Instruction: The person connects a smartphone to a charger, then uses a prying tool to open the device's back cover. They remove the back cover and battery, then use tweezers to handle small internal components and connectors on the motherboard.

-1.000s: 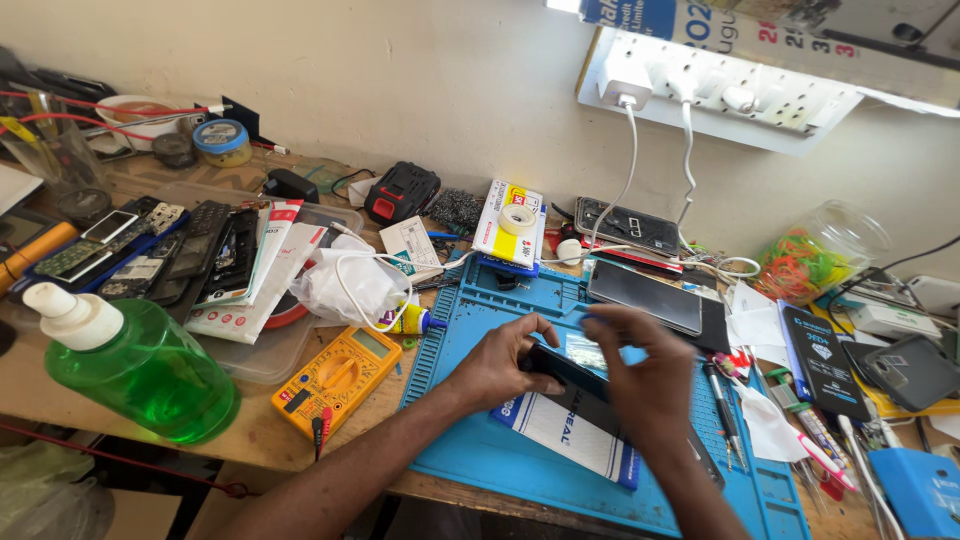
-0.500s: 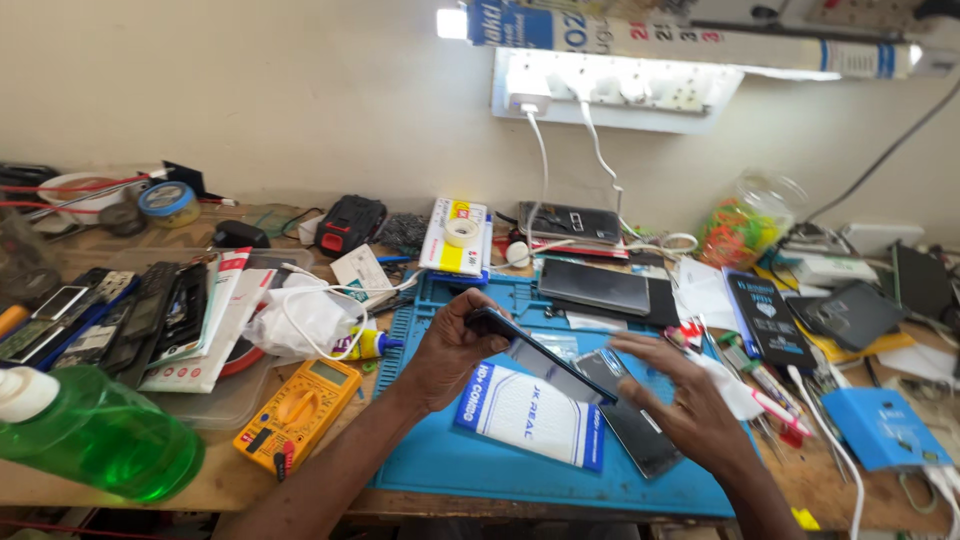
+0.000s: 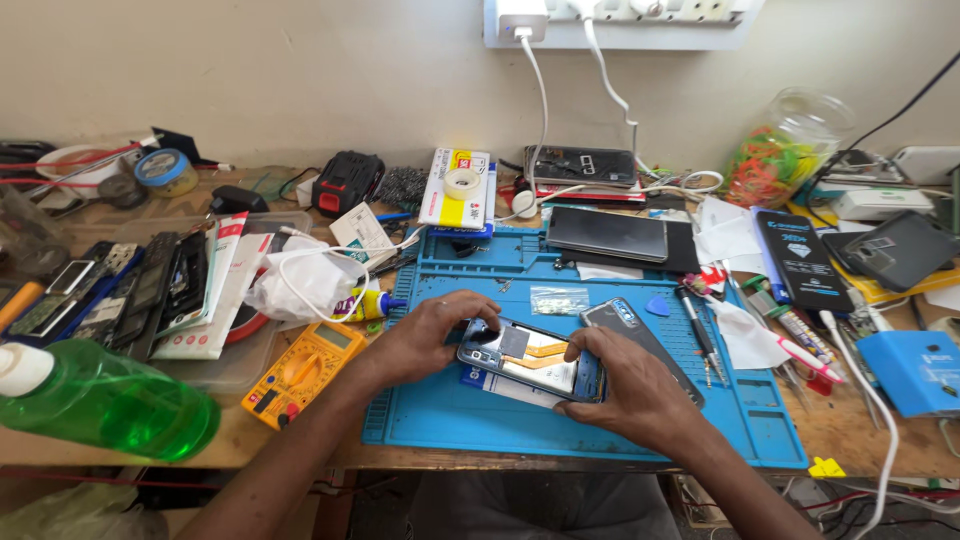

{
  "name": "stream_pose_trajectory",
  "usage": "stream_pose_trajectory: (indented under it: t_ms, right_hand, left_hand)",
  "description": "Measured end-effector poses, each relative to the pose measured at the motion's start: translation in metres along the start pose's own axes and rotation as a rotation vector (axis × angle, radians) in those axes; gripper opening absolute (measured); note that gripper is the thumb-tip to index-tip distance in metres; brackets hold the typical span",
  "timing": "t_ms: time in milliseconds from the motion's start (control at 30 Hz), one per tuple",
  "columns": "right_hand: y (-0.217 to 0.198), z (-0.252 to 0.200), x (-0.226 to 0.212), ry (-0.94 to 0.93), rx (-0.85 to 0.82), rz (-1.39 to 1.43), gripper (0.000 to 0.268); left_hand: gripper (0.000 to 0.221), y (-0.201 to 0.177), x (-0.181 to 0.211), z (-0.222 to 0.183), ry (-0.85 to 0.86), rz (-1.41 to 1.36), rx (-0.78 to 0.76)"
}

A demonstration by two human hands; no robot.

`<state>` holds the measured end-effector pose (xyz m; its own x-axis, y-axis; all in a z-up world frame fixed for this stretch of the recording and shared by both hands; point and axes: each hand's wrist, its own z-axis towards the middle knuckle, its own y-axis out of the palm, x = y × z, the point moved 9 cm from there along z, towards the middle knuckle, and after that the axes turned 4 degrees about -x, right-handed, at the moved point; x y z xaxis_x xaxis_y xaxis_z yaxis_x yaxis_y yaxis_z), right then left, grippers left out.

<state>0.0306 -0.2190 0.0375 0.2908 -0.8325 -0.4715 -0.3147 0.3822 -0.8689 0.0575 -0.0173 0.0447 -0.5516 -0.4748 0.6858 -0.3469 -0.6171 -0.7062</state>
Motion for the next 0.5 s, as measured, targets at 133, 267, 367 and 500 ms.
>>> stream_pose_trajectory:
  t_ms: [133, 267, 367, 500]
  right_hand:
    - [0.007, -0.001, 0.000, -0.078, 0.081, -0.054, 0.069]
    - [0.012, 0.000, 0.006, -0.100, 0.090, -0.014, 0.072]
    - [0.009, -0.005, 0.002, -0.166, 0.157, 0.022, 0.074]
    - [-0.004, -0.009, 0.000, -0.238, 0.267, 0.132, 0.074]
  left_hand:
    - [0.083, 0.006, 0.003, -0.011, -0.009, -0.022, -0.218]
    - [0.097, 0.010, 0.000, -0.010, -0.051, 0.050, -0.239]
    - [0.098, 0.002, 0.004, -0.009, -0.016, 0.079, -0.186]
    - [0.101, -0.020, 0.023, -0.007, 0.092, 0.005, -0.116]
